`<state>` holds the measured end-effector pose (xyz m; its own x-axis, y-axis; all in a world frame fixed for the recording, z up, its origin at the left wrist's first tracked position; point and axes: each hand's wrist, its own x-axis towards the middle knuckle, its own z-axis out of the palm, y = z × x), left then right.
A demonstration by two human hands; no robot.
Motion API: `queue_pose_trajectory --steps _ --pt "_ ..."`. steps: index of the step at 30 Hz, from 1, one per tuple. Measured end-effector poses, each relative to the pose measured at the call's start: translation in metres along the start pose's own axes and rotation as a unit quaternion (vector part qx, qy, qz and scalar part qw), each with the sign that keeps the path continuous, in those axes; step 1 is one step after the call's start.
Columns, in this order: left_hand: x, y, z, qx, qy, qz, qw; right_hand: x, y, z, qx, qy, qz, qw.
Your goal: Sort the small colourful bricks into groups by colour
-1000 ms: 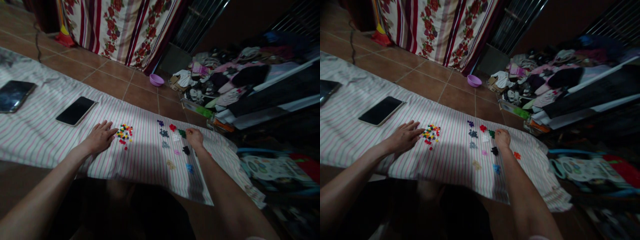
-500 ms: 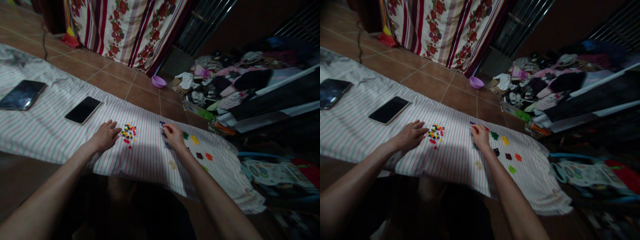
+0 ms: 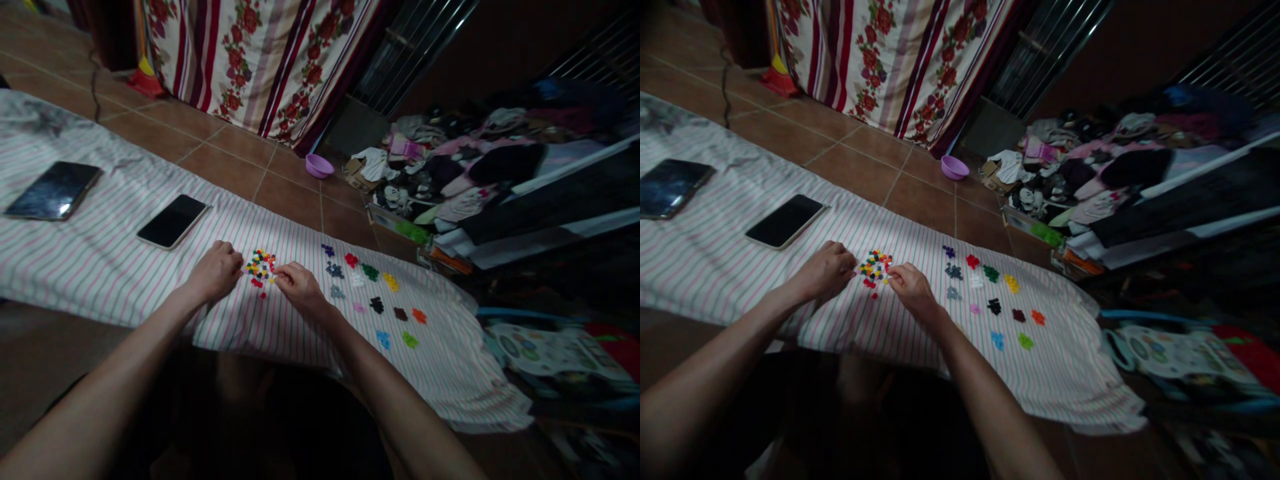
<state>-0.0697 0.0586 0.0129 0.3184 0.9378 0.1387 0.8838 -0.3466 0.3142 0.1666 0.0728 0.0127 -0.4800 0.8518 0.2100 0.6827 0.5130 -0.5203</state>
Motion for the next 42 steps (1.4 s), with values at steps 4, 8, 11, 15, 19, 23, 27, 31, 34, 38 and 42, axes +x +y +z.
queue_pose_trajectory --steps 4,8,11,15,19,23,27,31,34,38,42 --pt "0.001 0.003 0.002 -0.008 0.007 -0.009 1.000 0.003 -0.005 0.004 -0.013 -0.008 0.015 1.000" --pt "0.002 0.003 0.004 -0.019 0.017 -0.006 1.000 0.007 -0.013 0.008 -0.022 -0.020 0.038 0.999" --pt "0.002 0.002 0.004 -0.021 0.018 -0.004 1.000 0.009 -0.017 0.013 -0.022 -0.018 0.050 0.998" --pt "0.002 0.003 0.002 -0.021 0.006 -0.012 1.000 0.008 -0.019 0.022 -0.011 0.003 0.067 0.998" --pt "0.002 0.005 0.000 -0.026 0.005 -0.018 0.999 0.003 -0.019 0.028 0.000 0.035 0.066 0.997" --pt "0.002 0.005 -0.001 -0.024 0.008 -0.014 1.000 -0.003 -0.020 0.032 -0.002 0.053 0.062 0.997" --pt "0.003 0.005 0.000 -0.011 0.000 -0.015 1.000 -0.004 -0.024 0.040 -0.022 0.083 0.072 0.994" --pt "0.004 0.005 -0.001 -0.003 0.000 -0.010 1.000 -0.002 -0.027 0.047 -0.026 0.108 0.105 0.988" --pt "0.004 0.005 -0.001 -0.004 0.001 -0.011 1.000 -0.001 -0.027 0.048 -0.012 0.121 0.118 0.986" --pt "0.003 0.004 0.000 -0.016 0.009 -0.012 1.000 -0.001 -0.029 0.046 0.022 0.132 0.153 0.979" --pt "0.003 0.003 0.000 -0.017 0.004 -0.008 1.000 -0.002 -0.028 0.042 0.087 0.141 0.182 0.969"
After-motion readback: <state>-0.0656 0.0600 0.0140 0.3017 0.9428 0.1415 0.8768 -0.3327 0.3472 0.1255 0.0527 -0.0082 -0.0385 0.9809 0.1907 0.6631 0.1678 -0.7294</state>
